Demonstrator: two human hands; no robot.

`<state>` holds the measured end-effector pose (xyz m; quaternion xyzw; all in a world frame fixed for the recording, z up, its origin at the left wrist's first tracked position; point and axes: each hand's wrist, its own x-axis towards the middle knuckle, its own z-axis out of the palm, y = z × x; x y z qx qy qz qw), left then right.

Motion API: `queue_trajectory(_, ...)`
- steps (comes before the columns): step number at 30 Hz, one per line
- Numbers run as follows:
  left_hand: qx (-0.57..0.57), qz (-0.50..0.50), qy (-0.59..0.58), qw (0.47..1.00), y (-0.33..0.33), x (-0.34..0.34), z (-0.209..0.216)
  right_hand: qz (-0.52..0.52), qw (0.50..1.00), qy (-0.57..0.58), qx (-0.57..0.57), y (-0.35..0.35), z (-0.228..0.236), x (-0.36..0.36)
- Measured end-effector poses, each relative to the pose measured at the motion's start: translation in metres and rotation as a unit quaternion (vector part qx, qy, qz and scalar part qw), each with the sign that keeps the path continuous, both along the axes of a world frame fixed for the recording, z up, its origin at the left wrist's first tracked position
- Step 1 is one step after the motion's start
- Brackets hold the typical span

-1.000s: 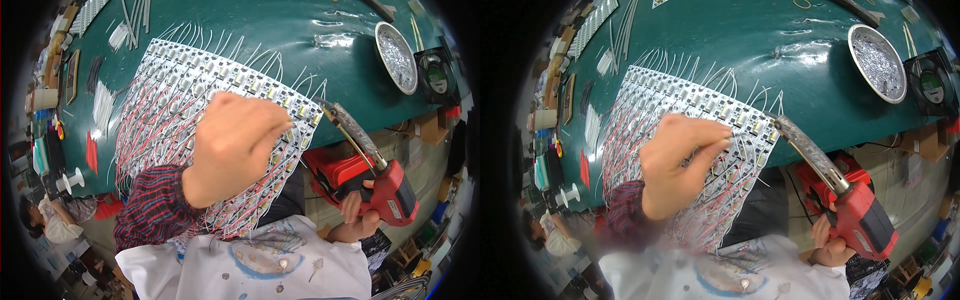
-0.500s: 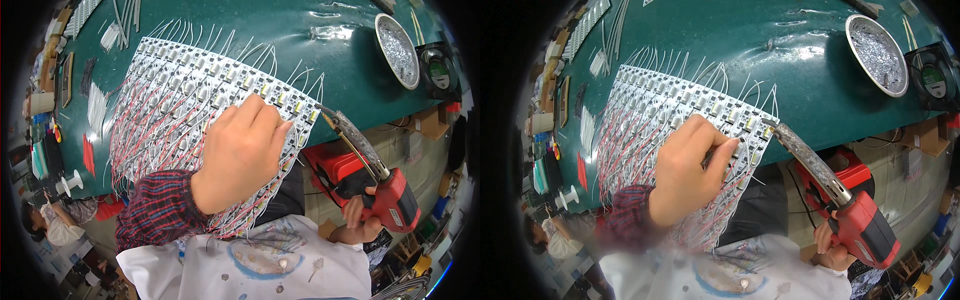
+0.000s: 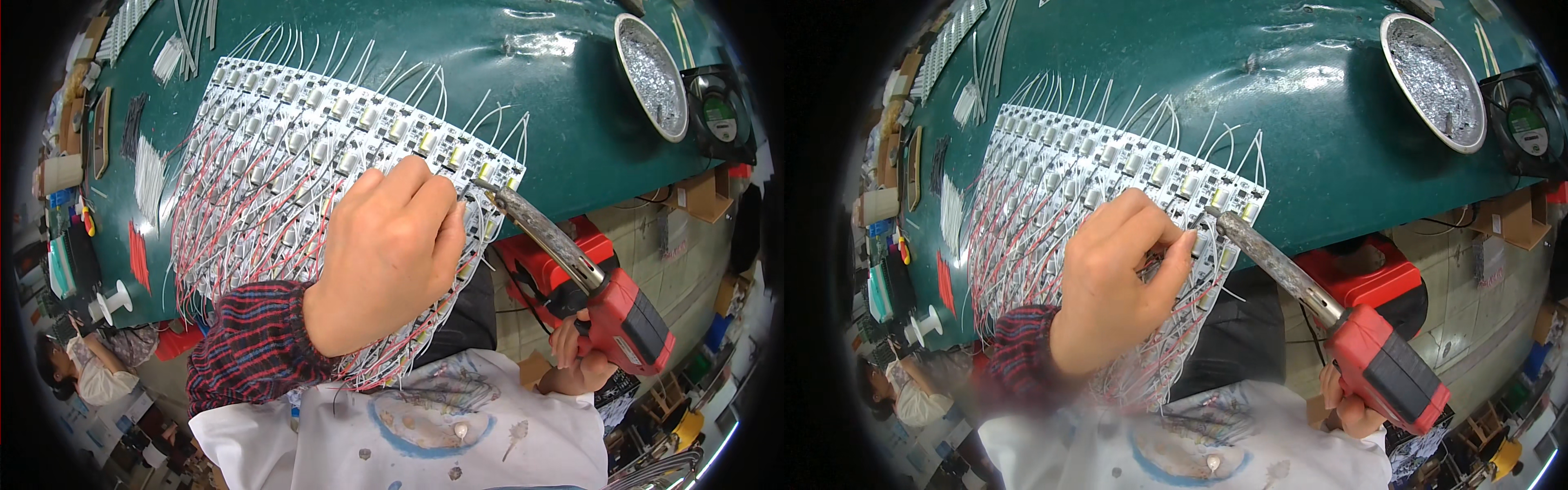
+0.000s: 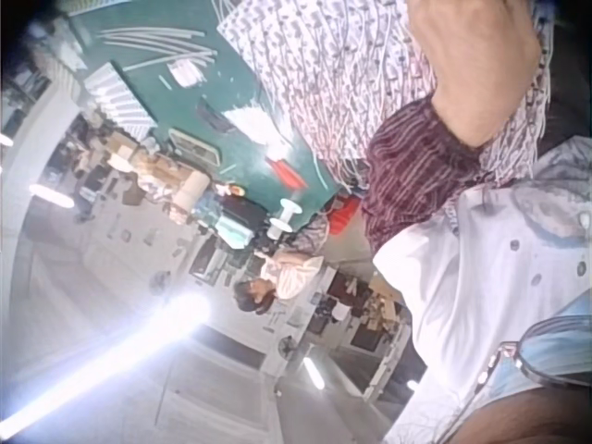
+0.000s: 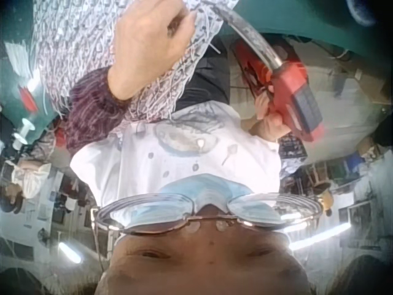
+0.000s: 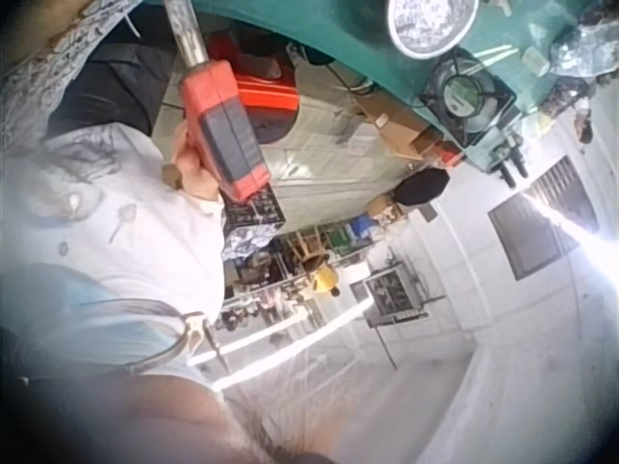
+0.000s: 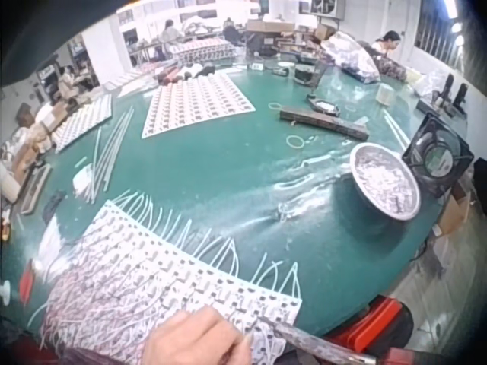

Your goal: The person solders electrical wires onto an LED array circuit board with a soldering iron and solder wire.

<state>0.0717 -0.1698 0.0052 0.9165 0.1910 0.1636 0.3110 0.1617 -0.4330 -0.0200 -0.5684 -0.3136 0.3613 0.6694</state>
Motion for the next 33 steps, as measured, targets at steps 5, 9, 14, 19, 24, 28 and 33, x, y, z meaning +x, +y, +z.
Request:
queue_trajectory(5,0.007,-0.014,-0.008,1.0,0.0,0.0,-0.002,-0.077,0.997,0.03,0.005,-0.014,-0.013,-0.002)
queue_trajectory(9,0.014,-0.013,-0.012,1.0,0.0,-0.001,-0.001,0.006,0.991,0.106,-0.076,-0.051,-0.024,0.004)
queue_trajectory(14,0.004,-0.009,-0.022,1.0,0.001,0.001,-0.001,-0.094,0.996,0.009,0.001,-0.018,-0.011,-0.004)
queue_trajectory(19,0.012,-0.009,-0.021,1.0,0.001,0.001,0.0,0.057,0.996,-0.012,0.061,-0.005,-0.011,0.014)
queue_trajectory(24,0.008,-0.006,-0.018,1.0,0.001,0.0,-0.002,-0.137,0.989,0.051,-0.006,0.001,-0.001,-0.014)
queue_trajectory(28,0.012,-0.006,-0.021,1.0,0.001,0.001,-0.001,-0.103,0.994,0.023,-0.039,0.007,0.006,-0.008)
queue_trajectory(33,0.008,-0.014,-0.011,1.0,0.0,0.0,-0.001,-0.059,0.996,0.061,0.001,-0.003,-0.003,-0.003)
